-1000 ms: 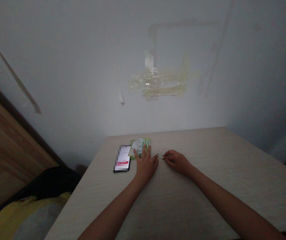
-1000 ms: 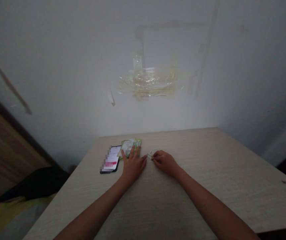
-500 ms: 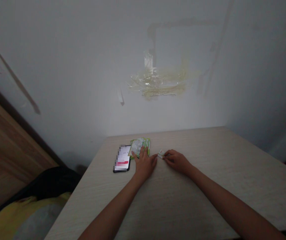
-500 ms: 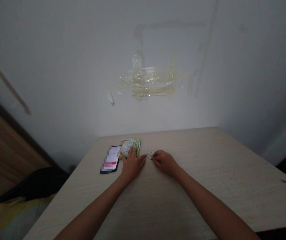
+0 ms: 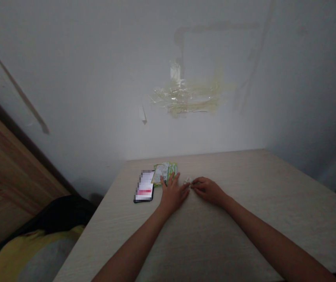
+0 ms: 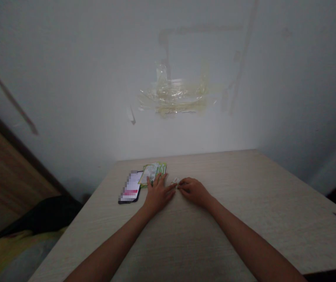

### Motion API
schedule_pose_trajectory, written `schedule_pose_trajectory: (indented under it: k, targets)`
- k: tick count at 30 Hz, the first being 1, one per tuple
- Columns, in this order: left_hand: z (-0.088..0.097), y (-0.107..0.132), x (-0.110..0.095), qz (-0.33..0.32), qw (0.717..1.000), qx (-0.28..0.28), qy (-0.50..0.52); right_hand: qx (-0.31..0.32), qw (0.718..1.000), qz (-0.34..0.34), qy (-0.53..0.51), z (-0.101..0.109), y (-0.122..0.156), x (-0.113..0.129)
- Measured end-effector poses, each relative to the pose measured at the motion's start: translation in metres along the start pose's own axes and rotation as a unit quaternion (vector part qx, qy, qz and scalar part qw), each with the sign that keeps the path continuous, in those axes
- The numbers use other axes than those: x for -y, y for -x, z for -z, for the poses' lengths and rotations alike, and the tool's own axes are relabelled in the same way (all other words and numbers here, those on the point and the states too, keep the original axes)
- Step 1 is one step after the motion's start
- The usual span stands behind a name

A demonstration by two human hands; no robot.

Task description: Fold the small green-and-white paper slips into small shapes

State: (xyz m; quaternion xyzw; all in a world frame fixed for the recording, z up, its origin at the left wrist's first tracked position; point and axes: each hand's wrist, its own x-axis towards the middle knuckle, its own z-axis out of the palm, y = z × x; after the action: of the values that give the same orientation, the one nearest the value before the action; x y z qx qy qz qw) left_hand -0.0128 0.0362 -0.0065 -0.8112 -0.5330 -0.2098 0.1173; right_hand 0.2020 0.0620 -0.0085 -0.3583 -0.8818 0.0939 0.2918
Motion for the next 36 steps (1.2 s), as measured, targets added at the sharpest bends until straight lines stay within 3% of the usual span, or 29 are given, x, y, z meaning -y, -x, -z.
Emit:
schedule_pose_trajectory:
  k: [21,36]
  targets:
    - [0.011,-0.005,-0.006,0.036,0.999,0.034,-0.015,0.009,1.000,0.011,-0.024,0.002,-0.003,0.001]
    - [0.006,-0.003,-0.003,0.079,0.996,0.029,-0.026,0.003,1.000,0.016,-0.010,0.000,-0.004,0.000]
